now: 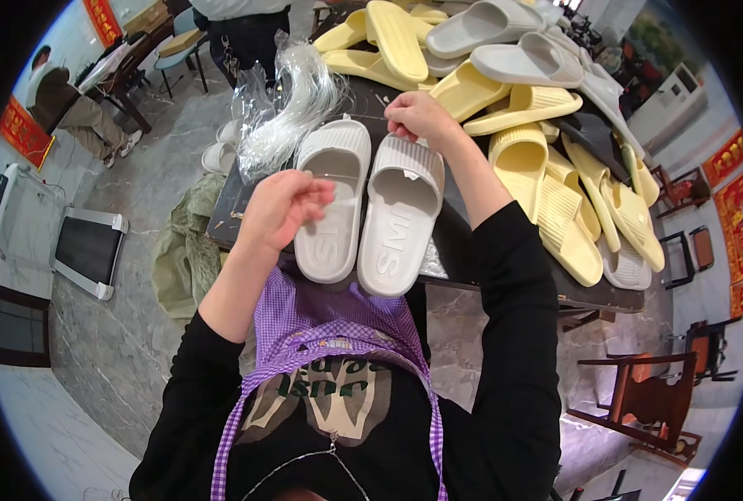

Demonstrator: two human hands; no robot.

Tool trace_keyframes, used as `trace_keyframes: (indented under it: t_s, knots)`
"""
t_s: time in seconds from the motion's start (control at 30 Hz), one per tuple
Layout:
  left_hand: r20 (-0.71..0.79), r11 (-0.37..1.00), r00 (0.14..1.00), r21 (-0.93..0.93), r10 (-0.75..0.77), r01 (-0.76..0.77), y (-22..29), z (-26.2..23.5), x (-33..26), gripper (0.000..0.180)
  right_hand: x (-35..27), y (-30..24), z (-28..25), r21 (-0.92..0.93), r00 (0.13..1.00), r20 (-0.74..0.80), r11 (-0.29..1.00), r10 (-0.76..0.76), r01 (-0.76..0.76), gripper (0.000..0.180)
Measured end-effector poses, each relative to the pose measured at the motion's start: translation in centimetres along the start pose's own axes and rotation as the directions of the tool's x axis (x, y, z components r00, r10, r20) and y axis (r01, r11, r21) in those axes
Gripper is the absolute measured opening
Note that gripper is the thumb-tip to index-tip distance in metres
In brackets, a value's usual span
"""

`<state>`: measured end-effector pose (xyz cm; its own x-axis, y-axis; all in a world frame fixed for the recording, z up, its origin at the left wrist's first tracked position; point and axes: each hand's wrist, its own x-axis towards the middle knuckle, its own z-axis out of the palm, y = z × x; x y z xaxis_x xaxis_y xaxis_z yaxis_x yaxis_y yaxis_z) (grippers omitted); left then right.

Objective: The person takes slippers from a bag onto a table and fastens pairs together using plastic ties.

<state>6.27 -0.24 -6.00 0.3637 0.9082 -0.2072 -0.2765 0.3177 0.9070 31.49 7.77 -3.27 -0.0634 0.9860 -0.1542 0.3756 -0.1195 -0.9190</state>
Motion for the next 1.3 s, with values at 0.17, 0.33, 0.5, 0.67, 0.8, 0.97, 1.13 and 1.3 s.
trace_keyframes:
  t_s: [0.17,0.33,0.5,0.67,0.8,0.97,1.13,1.3]
  knots:
    - [0.075,0.727,0.992,-0.674,-0.102,0.126,-0.2,1.7,0.8,0.012,1.9,1.6,1.9,0.033,0.997,-0.019,0.996,-0.08,0.081,0.008]
    - [0.044,0.696,0.999,-0.718,0.006,0.027,-1.1,1.2,1.5,0.011,2.2,1.5,2.4,0.012,0.993,0.006,0.993,-0.116,0.116,0.008]
    - [0.064,0.937,0.996,-0.338,-0.065,0.083,-1.1,1.1,1.2,0.011,1.8,1.4,2.5,0.028,0.982,0.068,0.985,-0.174,0.172,0.008]
    - [0.052,0.946,0.997,0.315,0.062,-0.075,-1.2,2.4,2.7,0.016,1.5,1.2,2.5,0.02,0.974,0.137,0.984,-0.178,0.177,0.008]
    - [0.217,0.379,0.904,0.853,0.37,-0.359,-2.9,2.4,4.9,0.02,1.1,1.4,2.6,0.042,0.984,0.133,0.992,-0.123,0.118,0.008]
    - [0.374,0.078,0.862,0.903,0.342,-0.422,-2.9,2.3,5.3,0.024,0.5,1.3,2.6,0.03,0.987,0.135,0.996,-0.082,0.079,0.009]
    - [0.423,0.046,0.874,0.894,0.24,-0.446,-2.3,2.0,6.0,0.025,1.1,1.7,2.7,0.054,0.987,0.116,0.993,-0.113,0.107,0.012]
    - [0.45,0.061,0.858,0.877,0.248,-0.477,-2.1,1.8,6.4,0.026,0.7,1.7,2.9,0.007,0.992,0.094,0.996,-0.084,0.084,0.011]
